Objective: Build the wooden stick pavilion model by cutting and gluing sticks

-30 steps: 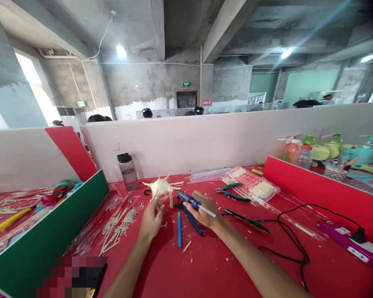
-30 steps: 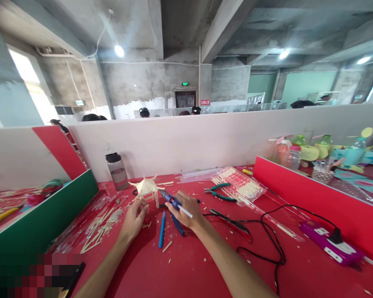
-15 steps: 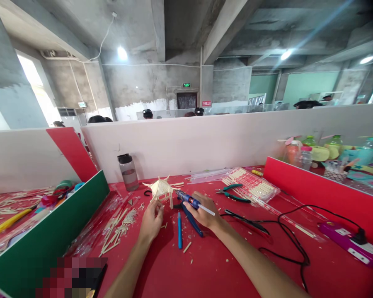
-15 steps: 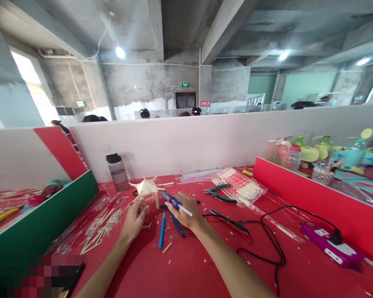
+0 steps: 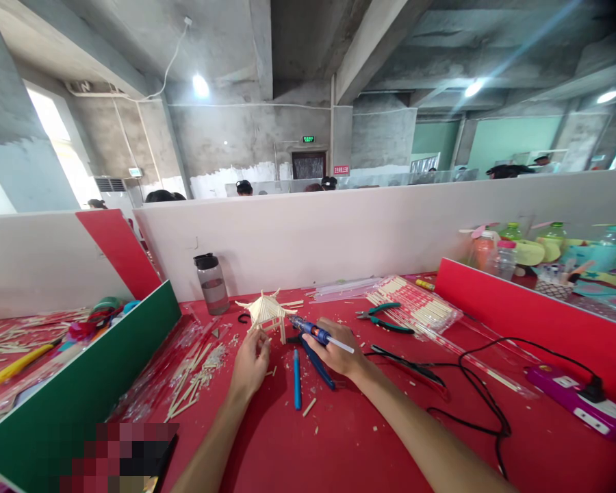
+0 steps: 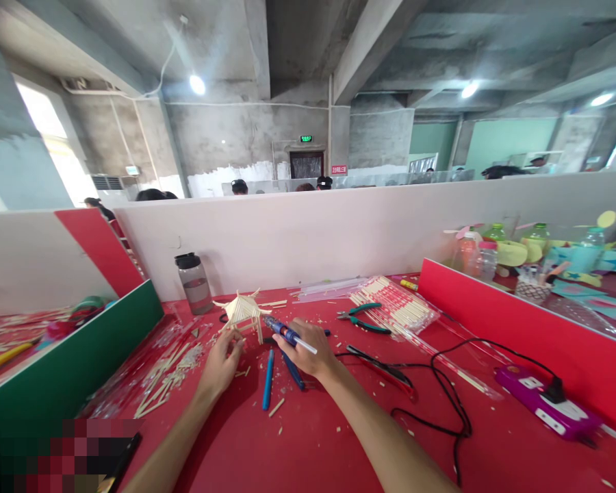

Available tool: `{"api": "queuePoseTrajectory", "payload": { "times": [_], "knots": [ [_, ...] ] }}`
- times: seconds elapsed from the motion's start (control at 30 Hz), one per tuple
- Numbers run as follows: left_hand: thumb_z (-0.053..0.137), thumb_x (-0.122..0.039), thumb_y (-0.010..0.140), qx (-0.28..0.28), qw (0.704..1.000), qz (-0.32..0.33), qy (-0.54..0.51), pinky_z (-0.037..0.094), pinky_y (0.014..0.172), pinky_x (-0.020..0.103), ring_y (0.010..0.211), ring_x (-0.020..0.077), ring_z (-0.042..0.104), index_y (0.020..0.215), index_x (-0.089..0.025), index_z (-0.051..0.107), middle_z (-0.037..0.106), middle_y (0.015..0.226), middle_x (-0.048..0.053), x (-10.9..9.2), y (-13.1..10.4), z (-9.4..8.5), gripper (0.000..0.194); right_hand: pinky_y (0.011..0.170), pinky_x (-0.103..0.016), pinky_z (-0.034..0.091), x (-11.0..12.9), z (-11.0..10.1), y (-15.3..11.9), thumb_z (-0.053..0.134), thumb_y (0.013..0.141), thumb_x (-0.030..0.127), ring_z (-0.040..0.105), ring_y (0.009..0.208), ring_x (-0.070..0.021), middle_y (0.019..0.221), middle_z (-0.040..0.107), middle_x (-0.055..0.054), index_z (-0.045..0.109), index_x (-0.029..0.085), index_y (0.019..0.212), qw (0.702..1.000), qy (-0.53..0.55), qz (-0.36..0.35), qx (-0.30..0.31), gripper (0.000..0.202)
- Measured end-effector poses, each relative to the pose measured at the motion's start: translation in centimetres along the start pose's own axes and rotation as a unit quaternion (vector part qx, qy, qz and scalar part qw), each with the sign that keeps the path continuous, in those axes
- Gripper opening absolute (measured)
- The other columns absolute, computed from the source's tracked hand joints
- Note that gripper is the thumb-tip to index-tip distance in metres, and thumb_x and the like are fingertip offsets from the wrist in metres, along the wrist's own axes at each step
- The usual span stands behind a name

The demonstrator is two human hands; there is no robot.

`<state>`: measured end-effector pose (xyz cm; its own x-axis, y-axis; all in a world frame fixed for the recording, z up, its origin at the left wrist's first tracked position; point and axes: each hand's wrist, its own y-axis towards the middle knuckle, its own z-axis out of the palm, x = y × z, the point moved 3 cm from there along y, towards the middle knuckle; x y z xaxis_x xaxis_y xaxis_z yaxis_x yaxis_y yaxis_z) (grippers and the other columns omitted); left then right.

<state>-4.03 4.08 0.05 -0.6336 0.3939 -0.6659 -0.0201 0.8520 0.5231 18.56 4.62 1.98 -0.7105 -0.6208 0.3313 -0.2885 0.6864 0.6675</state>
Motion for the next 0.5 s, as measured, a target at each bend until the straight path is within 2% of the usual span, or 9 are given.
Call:
{"api": "queuePoseTrajectory", "payload": {
  "times": [0.33,0.5],
  "knots": [
    [0.045,-0.038,0.09,0.0,1.0,0.004,-0.01,0.04,0.067,0.029,0.069,0.0187,0.053,0.076,-0.02,0.052,0.056,0.074,0.001,0.0,0.0,-0.1,0.023,0.063,-0.025,0.038,0.4,-1.1,-0.1,0.051,0.097,0.045,0.059,0.071,-0.0161,0.082,0.061,-0.002,0.053,0.022,0.078,0.999,0.044,-0.005,0.025,0.03],
    [0.045,-0.035,0.09,0.003,1.0,0.002,-0.011,0.039,0.066,0.028,0.068,0.0182,0.053,0.078,-0.02,0.052,0.056,0.075,0.0,0.3,0.0,0.1,0.021,0.065,-0.026,0.039,0.4,-0.9,-0.1,0.051,0.098,0.044,0.061,0.074,-0.0164,0.086,0.061,-0.002,0.055,0.022,0.081,0.998,0.054,-0.001,0.019,0.028]
  ]
}}
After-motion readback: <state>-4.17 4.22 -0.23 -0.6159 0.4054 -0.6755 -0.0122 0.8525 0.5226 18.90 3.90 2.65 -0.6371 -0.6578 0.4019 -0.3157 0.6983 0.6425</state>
